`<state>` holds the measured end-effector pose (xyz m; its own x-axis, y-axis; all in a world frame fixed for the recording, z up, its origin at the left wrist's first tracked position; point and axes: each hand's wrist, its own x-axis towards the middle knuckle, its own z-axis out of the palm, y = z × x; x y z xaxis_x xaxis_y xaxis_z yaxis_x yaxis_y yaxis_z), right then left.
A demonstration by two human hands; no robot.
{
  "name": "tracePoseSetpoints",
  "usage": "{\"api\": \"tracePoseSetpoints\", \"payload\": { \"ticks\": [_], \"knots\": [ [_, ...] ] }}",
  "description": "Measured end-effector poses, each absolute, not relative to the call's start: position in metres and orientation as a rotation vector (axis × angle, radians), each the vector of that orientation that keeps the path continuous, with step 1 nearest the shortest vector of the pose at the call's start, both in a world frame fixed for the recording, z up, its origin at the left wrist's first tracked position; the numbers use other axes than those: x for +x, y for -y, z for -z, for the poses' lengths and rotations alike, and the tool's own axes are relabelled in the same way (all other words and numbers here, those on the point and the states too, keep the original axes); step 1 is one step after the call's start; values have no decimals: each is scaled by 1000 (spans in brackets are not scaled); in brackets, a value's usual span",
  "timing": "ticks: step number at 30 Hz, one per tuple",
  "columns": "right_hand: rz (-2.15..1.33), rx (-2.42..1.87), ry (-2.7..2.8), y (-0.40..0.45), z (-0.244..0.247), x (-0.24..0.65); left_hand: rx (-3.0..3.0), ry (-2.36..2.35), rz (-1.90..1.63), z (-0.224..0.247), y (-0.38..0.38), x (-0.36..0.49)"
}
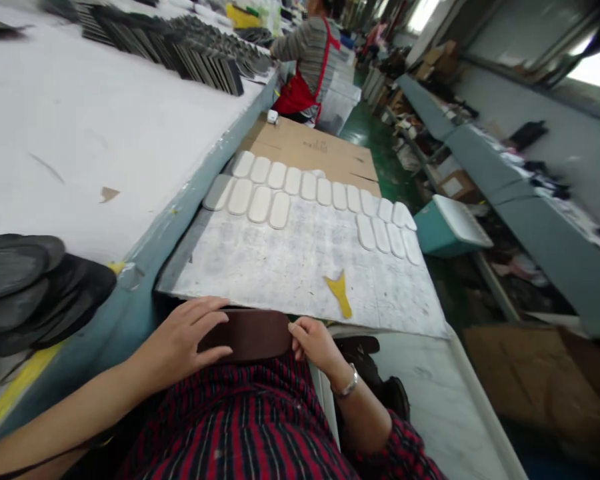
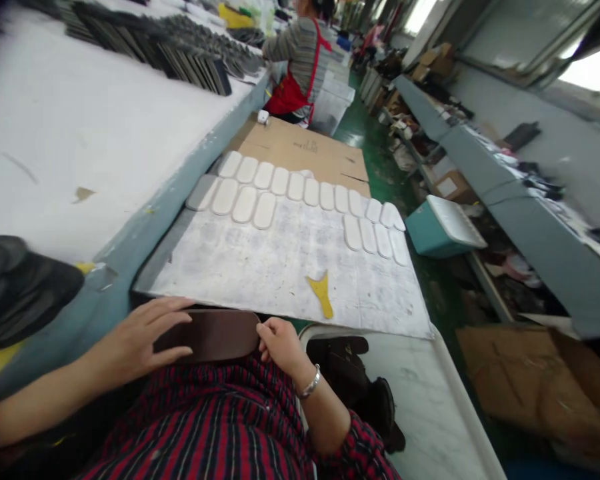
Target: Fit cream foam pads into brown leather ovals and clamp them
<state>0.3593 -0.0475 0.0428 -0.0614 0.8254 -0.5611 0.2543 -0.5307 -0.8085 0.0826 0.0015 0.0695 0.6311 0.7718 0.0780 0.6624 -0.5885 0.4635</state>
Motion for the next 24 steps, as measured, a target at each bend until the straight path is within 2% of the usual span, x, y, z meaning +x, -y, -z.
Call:
{"api": "tracePoseSetpoints", "payload": {
  "ticks": [3, 7, 24],
  "knots": [
    [-1644, -1740, 1131, 46, -39, 363, 2597, -903, -259, -57, 1, 124],
    [-1660, -1719, 1138, 47, -36, 366, 2629, -832, -149, -52, 5, 156],
    [-1584, -1752, 1339, 54, -32, 374, 2653, -930, 28, -57, 8, 170]
  ]
}}
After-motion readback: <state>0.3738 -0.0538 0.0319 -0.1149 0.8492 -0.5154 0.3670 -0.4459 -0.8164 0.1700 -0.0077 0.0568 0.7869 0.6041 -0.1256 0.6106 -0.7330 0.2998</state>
